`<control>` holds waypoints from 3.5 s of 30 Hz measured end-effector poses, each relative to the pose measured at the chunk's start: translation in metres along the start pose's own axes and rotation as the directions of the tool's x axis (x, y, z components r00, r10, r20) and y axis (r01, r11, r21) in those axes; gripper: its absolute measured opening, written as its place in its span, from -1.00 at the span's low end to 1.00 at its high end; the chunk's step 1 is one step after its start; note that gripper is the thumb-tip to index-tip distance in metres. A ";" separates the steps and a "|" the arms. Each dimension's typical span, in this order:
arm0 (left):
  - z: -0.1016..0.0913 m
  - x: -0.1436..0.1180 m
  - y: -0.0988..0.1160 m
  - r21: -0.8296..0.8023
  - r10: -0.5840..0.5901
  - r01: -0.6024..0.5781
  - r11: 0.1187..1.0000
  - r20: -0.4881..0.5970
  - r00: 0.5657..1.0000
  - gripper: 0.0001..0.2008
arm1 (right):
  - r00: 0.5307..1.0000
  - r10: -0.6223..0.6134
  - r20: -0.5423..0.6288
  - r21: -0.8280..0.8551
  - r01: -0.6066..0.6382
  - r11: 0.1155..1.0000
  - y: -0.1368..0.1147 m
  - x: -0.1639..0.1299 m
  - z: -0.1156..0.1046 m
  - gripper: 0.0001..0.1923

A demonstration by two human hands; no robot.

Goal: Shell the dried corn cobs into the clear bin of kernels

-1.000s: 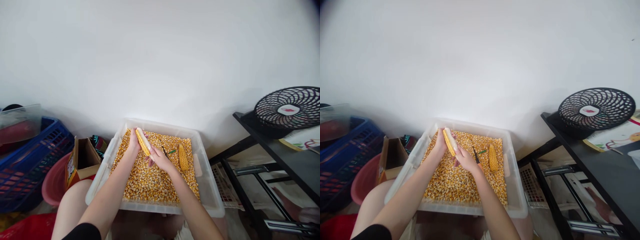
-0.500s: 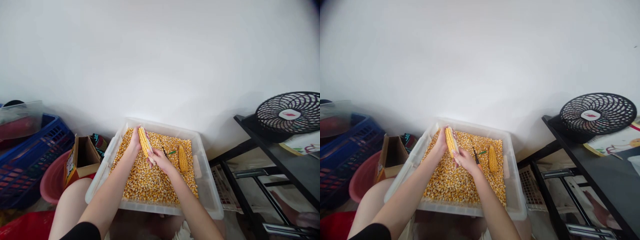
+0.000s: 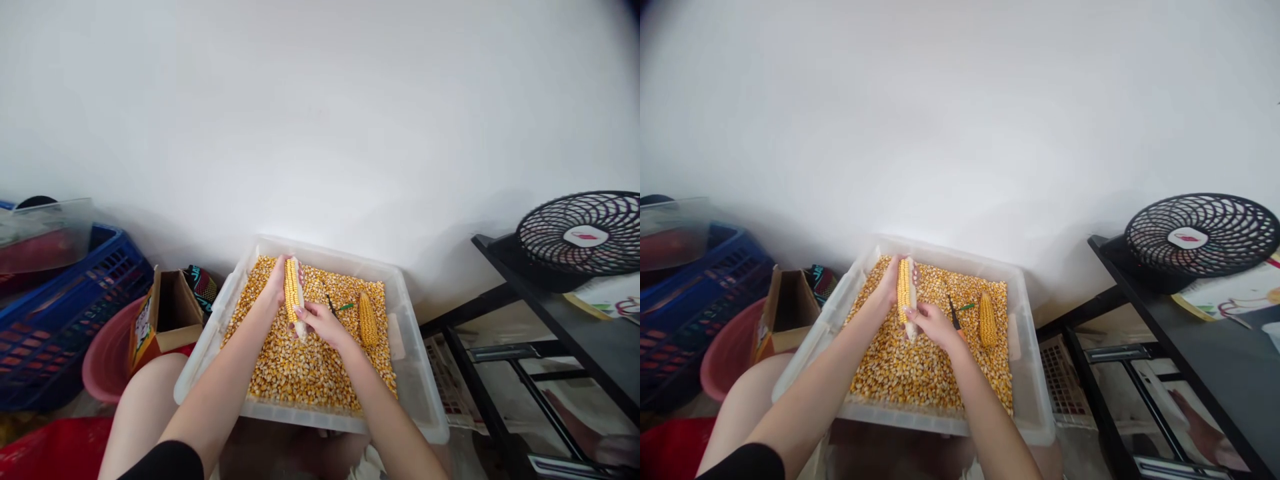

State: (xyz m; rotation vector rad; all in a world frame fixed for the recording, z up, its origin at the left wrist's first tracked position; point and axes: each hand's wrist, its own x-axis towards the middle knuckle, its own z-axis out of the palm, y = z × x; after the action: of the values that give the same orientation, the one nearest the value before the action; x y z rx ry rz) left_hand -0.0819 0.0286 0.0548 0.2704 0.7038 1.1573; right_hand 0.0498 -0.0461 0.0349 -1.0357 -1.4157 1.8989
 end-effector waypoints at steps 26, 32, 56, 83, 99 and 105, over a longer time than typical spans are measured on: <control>0.019 0.003 -0.038 0.202 -0.176 0.129 0.971 0.233 0.957 -0.74 | 0.988 0.119 0.102 -0.179 -0.099 0.979 0.008 -0.014 -0.036 -0.52; 0.017 0.005 -0.036 0.179 -0.132 0.089 0.980 0.242 0.961 -0.74 | 0.985 0.117 0.128 -0.133 -0.099 0.986 0.006 -0.018 -0.036 -0.52; 0.023 0.000 -0.048 0.232 -0.141 0.080 0.969 0.257 0.956 -0.72 | 0.996 0.015 -0.088 -0.223 -0.034 0.974 0.002 -0.020 -0.045 -0.56; 0.022 -0.008 -0.052 0.244 -0.111 0.039 0.969 0.288 0.951 -0.73 | 0.998 -0.033 -0.051 -0.210 0.022 0.977 0.006 -0.022 -0.048 -0.53; 0.026 -0.007 -0.056 0.257 -0.093 0.017 0.966 0.284 0.954 -0.72 | 0.994 -0.017 -0.109 -0.202 -0.005 0.979 0.011 -0.015 -0.054 -0.49; 0.026 -0.005 -0.057 0.281 -0.064 0.007 0.960 0.195 0.979 -0.71 | 0.986 -0.042 -0.164 -0.229 0.004 0.974 0.012 -0.006 -0.053 -0.51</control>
State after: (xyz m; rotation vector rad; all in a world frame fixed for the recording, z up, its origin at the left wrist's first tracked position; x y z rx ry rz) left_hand -0.0244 0.0050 0.0452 0.6036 0.6874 0.9780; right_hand 0.0975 -0.0265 0.0172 -1.2496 -1.5641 1.6173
